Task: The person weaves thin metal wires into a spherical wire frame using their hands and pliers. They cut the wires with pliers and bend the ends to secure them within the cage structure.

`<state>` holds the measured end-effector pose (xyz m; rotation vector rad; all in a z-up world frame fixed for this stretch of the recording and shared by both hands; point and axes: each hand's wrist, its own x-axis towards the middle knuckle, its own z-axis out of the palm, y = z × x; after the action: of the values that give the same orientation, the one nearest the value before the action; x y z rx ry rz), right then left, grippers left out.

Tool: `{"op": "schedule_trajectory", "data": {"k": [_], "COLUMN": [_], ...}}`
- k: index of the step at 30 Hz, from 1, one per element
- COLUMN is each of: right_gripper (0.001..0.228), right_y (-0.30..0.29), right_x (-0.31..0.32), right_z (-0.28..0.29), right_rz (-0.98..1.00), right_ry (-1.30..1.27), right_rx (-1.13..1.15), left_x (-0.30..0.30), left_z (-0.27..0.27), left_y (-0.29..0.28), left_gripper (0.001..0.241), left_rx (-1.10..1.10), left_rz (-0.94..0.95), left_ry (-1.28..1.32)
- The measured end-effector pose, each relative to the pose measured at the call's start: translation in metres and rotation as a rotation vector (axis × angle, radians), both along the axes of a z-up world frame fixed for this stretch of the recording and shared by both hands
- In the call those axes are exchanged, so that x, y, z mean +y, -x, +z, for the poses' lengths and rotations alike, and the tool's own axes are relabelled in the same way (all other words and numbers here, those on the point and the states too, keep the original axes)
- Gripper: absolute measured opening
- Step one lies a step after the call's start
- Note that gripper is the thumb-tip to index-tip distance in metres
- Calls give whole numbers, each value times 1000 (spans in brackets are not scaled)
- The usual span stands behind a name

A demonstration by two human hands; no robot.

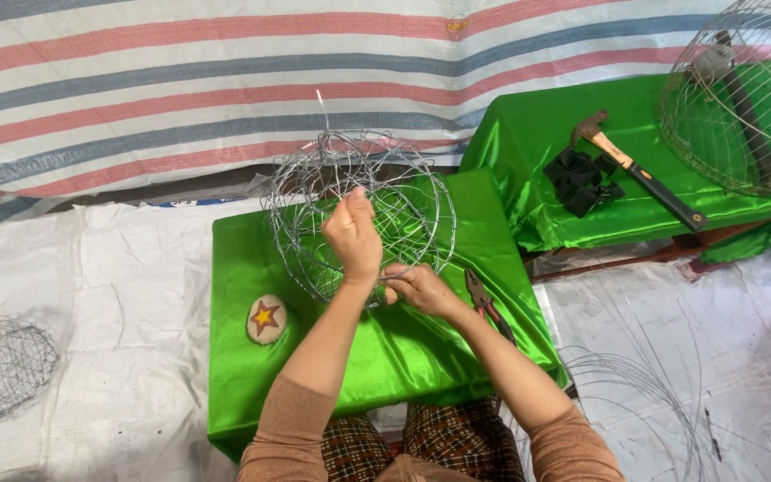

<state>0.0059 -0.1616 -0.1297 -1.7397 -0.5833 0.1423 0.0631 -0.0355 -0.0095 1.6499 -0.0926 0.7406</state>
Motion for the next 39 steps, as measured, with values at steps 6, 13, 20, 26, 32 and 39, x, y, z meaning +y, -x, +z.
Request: {"op": "schedule_trajectory", "data": {"k": [6, 13, 20, 26, 32, 39], "right_gripper": [18, 19, 21, 19, 13, 18], "right_y": [19, 36, 76, 139, 178, 135], "right_x": [13, -5, -21, -45, -55, -25], "right_z": [10, 4, -3, -37, -28, -2], "right_rz": [-129, -101, -119, -194, -34, -107], "right_ry": [13, -428, -503, -516, -820, -257], "right_rx": [94, 657, 860, 949, 944, 189], "left_x": [3, 20, 23, 35, 12, 10], "left_z": [9, 83, 78, 37, -49, -63], "left_y": [5, 55, 61, 103, 217, 230], "left_gripper": [43, 67, 67, 32, 32, 22], "left_rx": [48, 497, 365, 294, 739, 895], "left_rz": [-158, -379, -469, -497, -577, -693], "left_ry": [-168, -350, -102, -143, -285, 124]}}
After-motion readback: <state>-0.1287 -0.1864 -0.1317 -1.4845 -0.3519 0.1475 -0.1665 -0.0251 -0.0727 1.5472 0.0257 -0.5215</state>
